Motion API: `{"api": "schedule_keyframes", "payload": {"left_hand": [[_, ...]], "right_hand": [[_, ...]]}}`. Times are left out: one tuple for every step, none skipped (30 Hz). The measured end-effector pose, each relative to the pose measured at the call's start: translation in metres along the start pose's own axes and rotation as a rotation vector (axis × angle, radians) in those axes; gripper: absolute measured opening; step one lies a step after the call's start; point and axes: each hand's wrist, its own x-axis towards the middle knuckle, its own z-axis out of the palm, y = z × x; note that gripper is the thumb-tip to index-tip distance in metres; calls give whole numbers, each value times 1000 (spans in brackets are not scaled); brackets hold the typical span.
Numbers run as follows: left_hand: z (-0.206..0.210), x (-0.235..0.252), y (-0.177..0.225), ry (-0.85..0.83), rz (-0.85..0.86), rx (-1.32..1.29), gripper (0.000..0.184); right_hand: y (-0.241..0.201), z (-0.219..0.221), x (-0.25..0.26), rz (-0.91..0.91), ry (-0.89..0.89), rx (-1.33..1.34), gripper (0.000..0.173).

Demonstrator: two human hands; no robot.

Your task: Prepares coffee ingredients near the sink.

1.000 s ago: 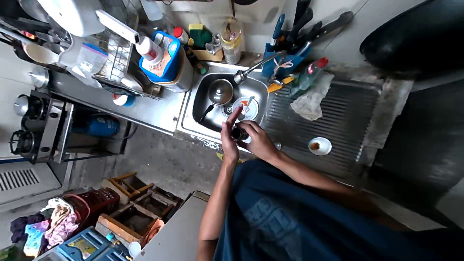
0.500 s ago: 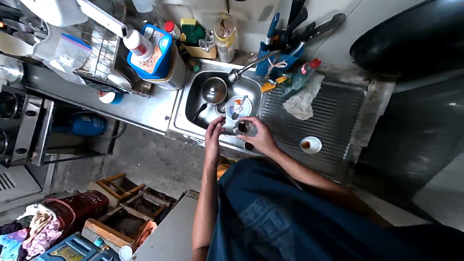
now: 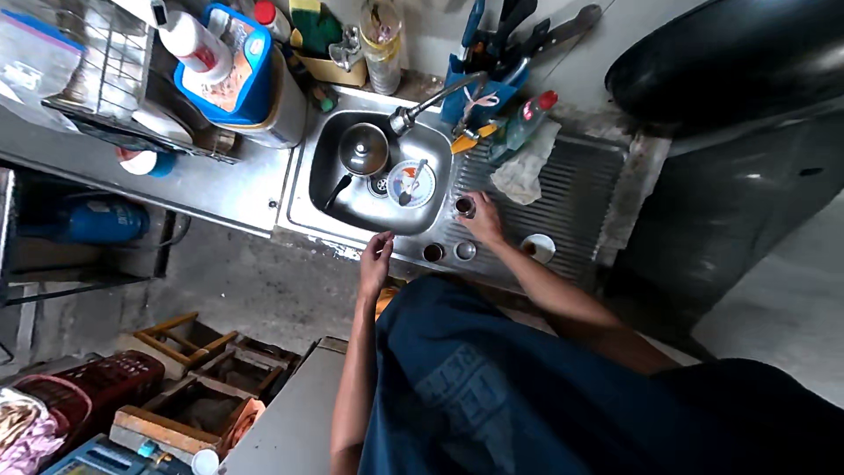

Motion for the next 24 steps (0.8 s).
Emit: {"api": "schedule_keyframes", "payload": {"left_hand": [[0, 1, -7, 3, -14, 74, 34], [0, 3, -13, 4, -23, 137, 33], [0, 4, -19, 3, -29, 190, 33], [0, 6, -26, -2, -30, 230, 33], [-1, 6, -32, -5, -36, 257, 32], [-2, 7, -38, -11, -46, 272, 32], [-3, 6, -43, -13, -56, 276, 32], [-3, 5, -47, -9, -62, 275, 32], [-4, 4, -50, -6, -67, 270, 32], [-6, 3, -52, -2, -73, 269, 32], [-7, 2, -54, 1, -81, 264, 32], [-7, 1, -56, 6, -85, 256, 32], [-7, 1, -57, 9, -88, 250, 32], [-7, 0, -59, 9, -94, 240, 31], [-5, 0, -60, 7, -102, 229, 31], [-3, 0, -61, 7, -112, 218, 31], [-2, 0, -61, 8, -122, 206, 31], [-1, 0, -60, 6, -131, 193, 32], [0, -1, -59, 1, -143, 174, 33], [1, -1, -58, 1, -150, 143, 33], [2, -1, -58, 3, -154, 101, 33], [3, 0, -58, 6, -158, 53, 33], [4, 1, -59, 6, -166, 9, 33], [6, 3, -61, 1, -179, -29, 33]], "right_hand": [[5, 2, -1, 11, 3, -24, 62], [9, 3, -2, 17, 8, -36, 62], [12, 5, -3, 25, 11, -35, 62], [14, 6, -5, 32, 19, -32, 62], [17, 8, -6, 33, 30, -32, 63], [18, 8, -7, 34, 40, -33, 65], [18, 8, -9, 33, 50, -48, 68], [16, 8, -13, 18, 61, -81, 72], [13, 7, -19, -24, 77, -122, 73], [7, 6, -28, -87, 77, -156, 70], [0, 7, -38, -156, 47, -178, 64], [-4, 12, -47, -226, -14, -177, 57], [-6, 20, -54, -285, -105, -173, 53], [-6, 30, -60, -337, -205, -184, 53], [-4, 38, -64, -377, -298, -212, 54], [-2, 46, -68, -406, -364, -253, 56], [-2, 51, -69, -420, -412, -292, 58], [-2, 56, -70, -425, -440, -313, 58], [-1, 60, -70, -431, -442, -314, 56], [-1, 63, -69, -434, -432, -310, 54], [-1, 65, -68, -433, -422, -308, 53], [-1, 67, -65, -429, -414, -307, 52], [-2, 67, -64, -421, -411, -308, 53], [-2, 67, -62, -410, -416, -313, 53]]}}
